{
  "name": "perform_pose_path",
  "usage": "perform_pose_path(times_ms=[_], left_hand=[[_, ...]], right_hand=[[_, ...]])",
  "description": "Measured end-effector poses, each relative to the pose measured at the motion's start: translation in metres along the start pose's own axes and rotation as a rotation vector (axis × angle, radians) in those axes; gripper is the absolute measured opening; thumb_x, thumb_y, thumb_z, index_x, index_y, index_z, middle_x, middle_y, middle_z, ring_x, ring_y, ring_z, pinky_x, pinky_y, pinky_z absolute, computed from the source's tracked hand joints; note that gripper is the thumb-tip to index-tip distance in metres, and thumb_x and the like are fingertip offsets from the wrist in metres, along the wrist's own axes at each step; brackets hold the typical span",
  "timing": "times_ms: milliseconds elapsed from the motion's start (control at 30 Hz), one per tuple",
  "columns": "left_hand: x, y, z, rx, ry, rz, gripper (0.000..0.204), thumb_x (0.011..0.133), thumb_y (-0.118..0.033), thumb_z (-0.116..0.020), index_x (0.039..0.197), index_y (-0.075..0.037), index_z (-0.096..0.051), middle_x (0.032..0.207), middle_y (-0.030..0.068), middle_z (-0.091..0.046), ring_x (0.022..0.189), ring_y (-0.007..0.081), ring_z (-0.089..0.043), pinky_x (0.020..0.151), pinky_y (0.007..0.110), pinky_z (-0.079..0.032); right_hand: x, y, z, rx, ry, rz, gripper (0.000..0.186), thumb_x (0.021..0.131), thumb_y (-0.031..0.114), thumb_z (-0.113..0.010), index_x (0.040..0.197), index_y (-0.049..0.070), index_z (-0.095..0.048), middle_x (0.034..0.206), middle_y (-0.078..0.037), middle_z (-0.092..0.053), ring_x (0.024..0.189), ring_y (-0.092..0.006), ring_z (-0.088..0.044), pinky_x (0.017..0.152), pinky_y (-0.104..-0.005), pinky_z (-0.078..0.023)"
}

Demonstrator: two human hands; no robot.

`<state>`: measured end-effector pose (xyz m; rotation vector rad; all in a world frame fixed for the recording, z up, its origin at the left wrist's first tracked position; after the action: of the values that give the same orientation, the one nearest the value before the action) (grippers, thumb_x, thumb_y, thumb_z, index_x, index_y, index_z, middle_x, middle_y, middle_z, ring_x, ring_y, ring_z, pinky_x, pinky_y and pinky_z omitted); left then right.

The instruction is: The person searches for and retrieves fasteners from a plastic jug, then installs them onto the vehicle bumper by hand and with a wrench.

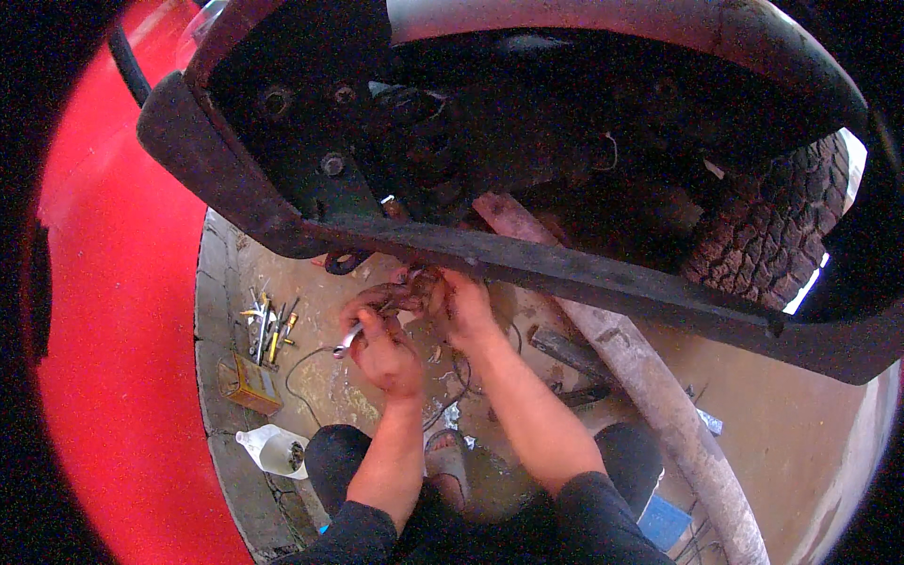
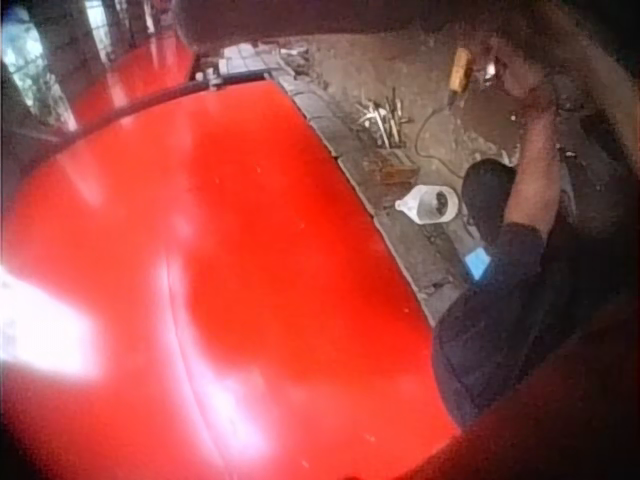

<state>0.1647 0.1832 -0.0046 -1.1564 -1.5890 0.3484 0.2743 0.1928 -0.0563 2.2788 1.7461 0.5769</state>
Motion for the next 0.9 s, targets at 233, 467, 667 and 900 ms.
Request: perform_pose_path(times_ms=[233, 467, 667, 900], left_hand=[[-0.015, -0.011, -0.034, 0.383, 0.298, -0.304, 0.025, 0.095, -0.024, -0.047, 0.095, -0.001, -0.058, 0.104, 0.0135, -0.062, 0.104, 0.0274, -0.055, 0.096, 0.042, -0.039], [-0.002, -0.016, -0.026, 0.326, 0.169, -0.312, 0.025, 0.092, -0.023, -0.051, 0.102, -0.002, -0.06, 0.107, 0.0116, -0.061, 0.093, 0.0252, -0.059, 0.084, 0.04, -0.046], [0.014, 0.057, 0.002, -0.695, -0.083, 0.496, 0.029, 0.097, -0.028, -0.048, 0.104, -0.001, -0.052, 0.101, 0.013, -0.062, 0.098, 0.0272, -0.059, 0.087, 0.038, -0.045], [-0.013, -0.017, -0.029, 0.344, 0.223, -0.369, 0.014, 0.089, -0.014, -0.057, 0.097, -0.003, -0.059, 0.103, 0.0139, -0.061, 0.098, 0.0292, -0.058, 0.084, 0.038, -0.046]], right_hand=[[-0.017, 0.073, -0.003, -1.123, -0.253, 0.441, 0.037, 0.082, 0.012, -0.069, 0.116, 0.004, -0.058, 0.111, -0.005, -0.06, 0.1, -0.0159, -0.056, 0.086, -0.0303, -0.044], [-0.016, 0.068, -0.008, -0.752, -0.331, 0.209, 0.034, 0.081, 0.006, -0.068, 0.114, 0.005, -0.059, 0.105, -0.006, -0.061, 0.092, -0.0147, -0.058, 0.072, -0.0284, -0.048], [-0.015, 0.064, -0.004, -0.911, -0.34, 0.224, 0.04, 0.079, 0.003, -0.069, 0.117, 0.006, -0.055, 0.105, -0.005, -0.06, 0.09, -0.0142, -0.058, 0.069, -0.0285, -0.049], [-0.019, 0.069, -0.009, -0.853, -0.401, 0.281, 0.037, 0.077, 0.006, -0.072, 0.112, 0.007, -0.058, 0.101, -0.004, -0.061, 0.085, -0.0122, -0.059, 0.063, -0.0254, -0.047]])
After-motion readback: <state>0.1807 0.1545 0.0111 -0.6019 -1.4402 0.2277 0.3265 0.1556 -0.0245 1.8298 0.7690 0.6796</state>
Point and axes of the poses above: each hand's wrist, its own x-axis towards the middle knuckle, its own z-axis out of the back of the hand, y = z × x, the point moved 8 cm from there along x, towards the middle knuckle
